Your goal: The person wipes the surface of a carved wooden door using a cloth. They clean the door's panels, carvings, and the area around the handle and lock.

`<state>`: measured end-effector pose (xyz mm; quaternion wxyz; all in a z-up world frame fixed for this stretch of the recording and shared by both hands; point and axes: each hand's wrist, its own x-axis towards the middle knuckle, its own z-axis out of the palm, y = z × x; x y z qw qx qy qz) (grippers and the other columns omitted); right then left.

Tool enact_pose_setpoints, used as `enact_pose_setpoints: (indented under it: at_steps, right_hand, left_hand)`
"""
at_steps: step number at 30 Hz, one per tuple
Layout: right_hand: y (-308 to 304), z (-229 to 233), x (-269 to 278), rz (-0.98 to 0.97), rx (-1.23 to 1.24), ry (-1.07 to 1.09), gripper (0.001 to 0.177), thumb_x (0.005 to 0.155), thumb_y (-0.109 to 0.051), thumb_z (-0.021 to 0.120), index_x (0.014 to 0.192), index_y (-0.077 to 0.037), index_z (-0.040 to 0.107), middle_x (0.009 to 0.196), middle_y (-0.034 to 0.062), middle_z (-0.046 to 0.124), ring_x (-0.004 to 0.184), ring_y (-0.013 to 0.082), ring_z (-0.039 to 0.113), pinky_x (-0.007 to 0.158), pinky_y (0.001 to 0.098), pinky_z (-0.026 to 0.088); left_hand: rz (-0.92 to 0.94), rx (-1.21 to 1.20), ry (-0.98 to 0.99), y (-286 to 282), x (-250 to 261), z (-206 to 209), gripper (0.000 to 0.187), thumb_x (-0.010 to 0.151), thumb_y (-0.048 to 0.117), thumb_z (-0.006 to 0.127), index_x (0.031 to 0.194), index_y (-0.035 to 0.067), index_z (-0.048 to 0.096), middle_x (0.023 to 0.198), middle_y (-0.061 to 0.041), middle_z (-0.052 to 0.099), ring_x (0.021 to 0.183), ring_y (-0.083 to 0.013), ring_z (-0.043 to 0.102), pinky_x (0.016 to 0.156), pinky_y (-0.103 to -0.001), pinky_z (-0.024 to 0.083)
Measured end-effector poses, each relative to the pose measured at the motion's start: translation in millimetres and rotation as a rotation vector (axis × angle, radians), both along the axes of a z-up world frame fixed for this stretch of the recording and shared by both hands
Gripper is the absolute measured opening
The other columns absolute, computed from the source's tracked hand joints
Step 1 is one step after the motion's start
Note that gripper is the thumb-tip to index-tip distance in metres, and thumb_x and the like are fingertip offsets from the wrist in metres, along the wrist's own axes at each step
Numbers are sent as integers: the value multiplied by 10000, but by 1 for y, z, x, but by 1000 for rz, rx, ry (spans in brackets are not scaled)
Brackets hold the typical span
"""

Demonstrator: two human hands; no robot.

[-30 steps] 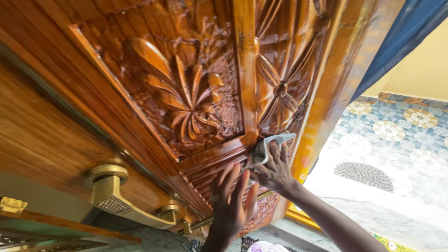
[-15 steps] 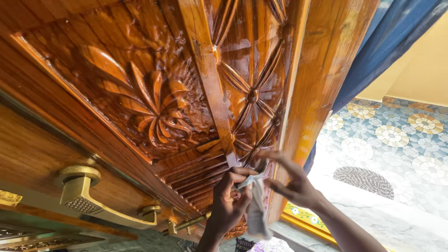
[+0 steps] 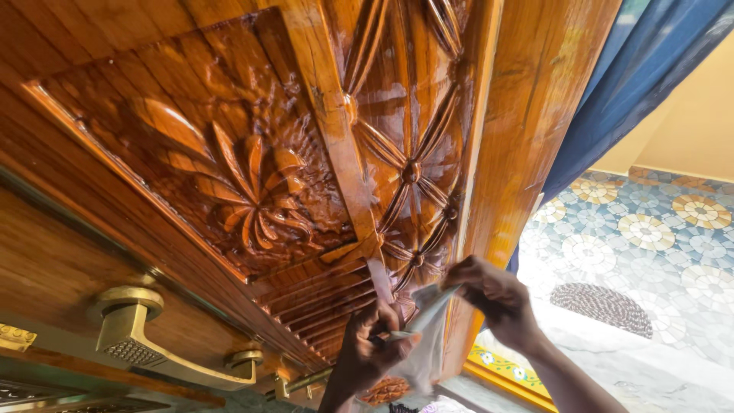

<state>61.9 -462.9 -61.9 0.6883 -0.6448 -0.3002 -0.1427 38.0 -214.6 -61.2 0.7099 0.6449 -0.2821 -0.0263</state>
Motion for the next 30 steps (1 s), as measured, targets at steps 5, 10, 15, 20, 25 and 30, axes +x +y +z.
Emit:
enact_pose_setpoints:
  at_steps: [5,10,15,20,25,30]
  right_hand:
    - [-17,-3,21,-273,57,23,159,950,94,645,1064,26,732,958,61,672,888,95,613,807,227,505]
    - [-3,28,30,-471,-43,-191,131,963,93,700,1066,17,727,895,32,654,753,66,587,714,200,463]
    - [24,76,30,-670,-104,-478,206,923,86,726,1104,-9,705,1030,86,610,866,108,636,737,227,527]
    - [44,90,28,-1034,-381,-504,273,741,75,843,985,5,741,796,115,558,751,194,530,709,357,416]
    - [51,61,38,-840,-22,-164,233,941,41,801,1100,-2,635,932,89,657,789,127,617,764,239,503]
    - [78,32,32,-723,123,-400,320,988,86,674,1277,17,556,1277,196,609,1182,234,618,1028,312,531]
  left_hand:
    - [206,393,99,46,-4,26,380,812,269,793,1134,119,656,923,15,755,783,-118,727,711,-300,612]
    - [634,593,-619,83,-14,44,154,896,126,740,1038,85,697,962,-29,749,817,-124,742,877,-323,549]
    - [1068,684,-415,89,-30,62,242,777,72,781,1019,79,775,731,-72,628,595,-149,605,562,-277,492]
    - [1011,-77,-11,70,-15,47,157,965,42,693,1118,13,671,761,-118,682,634,-173,638,580,-317,547]
    - [1163,-372,-459,8,10,11,397,990,90,683,1305,65,441,1221,-211,597,1016,-236,689,983,-382,560]
    - [1493,465,-897,-18,65,-31,461,1013,272,677,1335,42,440,1528,-288,314,1428,-428,288,1179,-611,247]
